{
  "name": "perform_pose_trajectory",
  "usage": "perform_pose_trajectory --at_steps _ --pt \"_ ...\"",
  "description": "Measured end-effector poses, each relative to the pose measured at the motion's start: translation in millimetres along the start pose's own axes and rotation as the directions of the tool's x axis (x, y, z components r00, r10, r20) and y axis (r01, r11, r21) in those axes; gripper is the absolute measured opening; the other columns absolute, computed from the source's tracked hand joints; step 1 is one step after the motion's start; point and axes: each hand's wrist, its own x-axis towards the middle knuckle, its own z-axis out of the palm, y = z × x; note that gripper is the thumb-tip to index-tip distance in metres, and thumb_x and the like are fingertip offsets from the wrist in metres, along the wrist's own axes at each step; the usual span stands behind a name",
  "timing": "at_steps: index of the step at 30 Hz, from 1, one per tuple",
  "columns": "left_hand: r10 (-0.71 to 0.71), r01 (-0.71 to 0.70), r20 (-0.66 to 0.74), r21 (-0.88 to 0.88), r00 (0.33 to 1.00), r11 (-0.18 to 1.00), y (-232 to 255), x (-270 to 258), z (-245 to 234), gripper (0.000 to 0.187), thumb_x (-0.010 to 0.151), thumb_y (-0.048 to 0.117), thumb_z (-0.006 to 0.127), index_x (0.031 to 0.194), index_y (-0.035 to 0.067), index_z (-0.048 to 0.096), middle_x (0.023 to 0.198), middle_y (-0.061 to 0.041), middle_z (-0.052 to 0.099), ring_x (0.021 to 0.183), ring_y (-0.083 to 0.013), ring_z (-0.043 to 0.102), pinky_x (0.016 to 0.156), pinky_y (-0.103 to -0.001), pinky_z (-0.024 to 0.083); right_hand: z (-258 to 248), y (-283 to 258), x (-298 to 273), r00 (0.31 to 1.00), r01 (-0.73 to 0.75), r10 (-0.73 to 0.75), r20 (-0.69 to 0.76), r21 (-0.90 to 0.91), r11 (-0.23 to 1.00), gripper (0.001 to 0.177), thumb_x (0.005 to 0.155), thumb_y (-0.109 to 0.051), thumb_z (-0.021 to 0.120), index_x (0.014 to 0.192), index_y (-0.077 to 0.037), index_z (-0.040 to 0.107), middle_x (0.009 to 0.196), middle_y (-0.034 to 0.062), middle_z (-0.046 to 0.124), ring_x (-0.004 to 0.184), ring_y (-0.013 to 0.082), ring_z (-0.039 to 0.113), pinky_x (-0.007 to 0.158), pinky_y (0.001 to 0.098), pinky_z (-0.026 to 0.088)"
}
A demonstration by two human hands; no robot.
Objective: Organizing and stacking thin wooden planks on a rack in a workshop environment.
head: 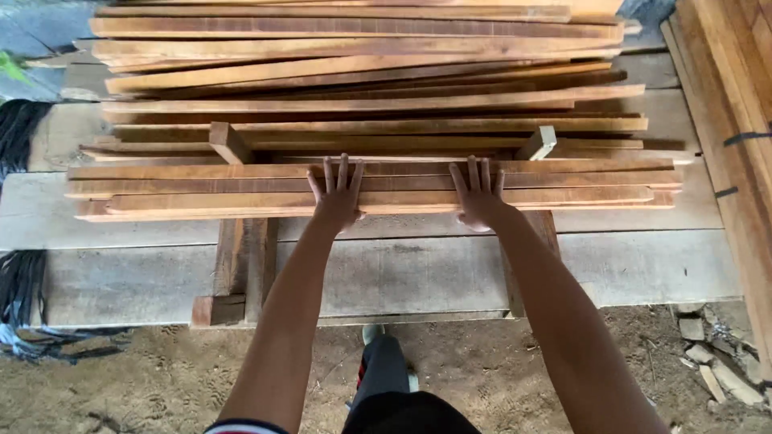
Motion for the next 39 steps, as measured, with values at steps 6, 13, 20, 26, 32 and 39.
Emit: perform_pose_trajectory --at_steps 6,13,20,26,32,39 --pt "-0.026 0.021 0.09 0.063 0.996 0.998 3.4 -1.6 3.7 0.113 0.091 0.047 0.072 0.167 0.022 -0.008 0.172 -0.018 -0.018 0.153 -0.0507 -0.018 0.111 -0.083 -0.009 16.6 2.6 2.8 1.0 -0.014 0.014 0.022 -0.015 1.0 0.111 0.093 -0.035 0.069 0.167 -0.029 -0.012 0.17 0.0203 -0.025 0.154 0.0475 -0.023 0.117 0.0748 -0.011" --pt "-0.053 0.062 0.178 -0.043 0.983 0.997 6.3 -0.3 -8.6 0.12 0.089 0.044 0.077 0.166 0.028 -0.015 0.171 -0.015 -0.022 0.153 -0.0496 -0.02 0.112 -0.081 -0.011 -8.0 -6.0 -11.8 0.985 -0.011 0.007 0.171 0.022 1.0 0.116 0.094 -0.044 0.068 0.164 -0.03 -0.024 0.166 0.0212 -0.034 0.15 0.0474 -0.031 0.114 0.0741 -0.017" --pt "-0.096 0.108 0.198 -0.05 0.975 0.993 10.7 -0.6 -23.2 0.122 0.088 0.044 0.077 0.166 0.029 -0.016 0.172 -0.014 -0.018 0.153 -0.0481 -0.021 0.113 -0.079 -0.012 -42.3 -18.7 -32.7 0.988 0.017 -0.022 0.153 0.039 0.999 0.127 0.087 -0.05 0.077 0.166 -0.026 -0.02 0.168 0.0239 -0.027 0.152 0.0494 -0.025 0.117 0.0726 -0.012" --pt "-0.098 0.113 0.194 -0.067 0.976 0.991 10.5 -1.6 -19.9 0.122 0.088 0.045 0.077 0.166 0.03 -0.016 0.172 -0.014 -0.016 0.153 -0.0474 -0.022 0.113 -0.078 -0.015 -36.0 -13.6 -32.7 0.994 0.03 -0.036 0.105 0.062 0.998 0.132 0.082 -0.046 0.083 0.167 -0.025 -0.016 0.169 0.0255 -0.023 0.153 0.0507 -0.021 0.118 0.0734 -0.009" --pt "-0.096 0.097 0.14 -0.003 0.985 0.995 4.2 10.7 -3.8 0.121 0.088 0.042 0.078 0.167 0.029 -0.012 0.172 -0.015 -0.018 0.152 -0.0496 -0.021 0.111 -0.081 -0.015 -159.2 -57.7 -80.4 0.957 0.054 -0.082 0.279 0.109 0.993 0.116 0.086 -0.05 0.079 0.162 -0.011 0.0 0.159 0.0291 0.01 0.148 0.05 0.01 0.116 0.0691 0.01" --pt "-0.101 0.099 0.136 0.027 0.986 0.995 5.6 11.4 7.6 0.117 0.092 0.04 0.074 0.166 0.03 -0.016 0.171 -0.015 -0.021 0.152 -0.0496 -0.021 0.11 -0.082 -0.014 -94.1 -13.5 -46.7 0.965 0.04 -0.052 0.258 0.054 0.998 0.146 0.078 -0.052 0.085 0.161 -0.019 -0.031 0.158 0.0289 -0.041 0.145 0.0524 -0.036 0.117 0.0678 -0.016"
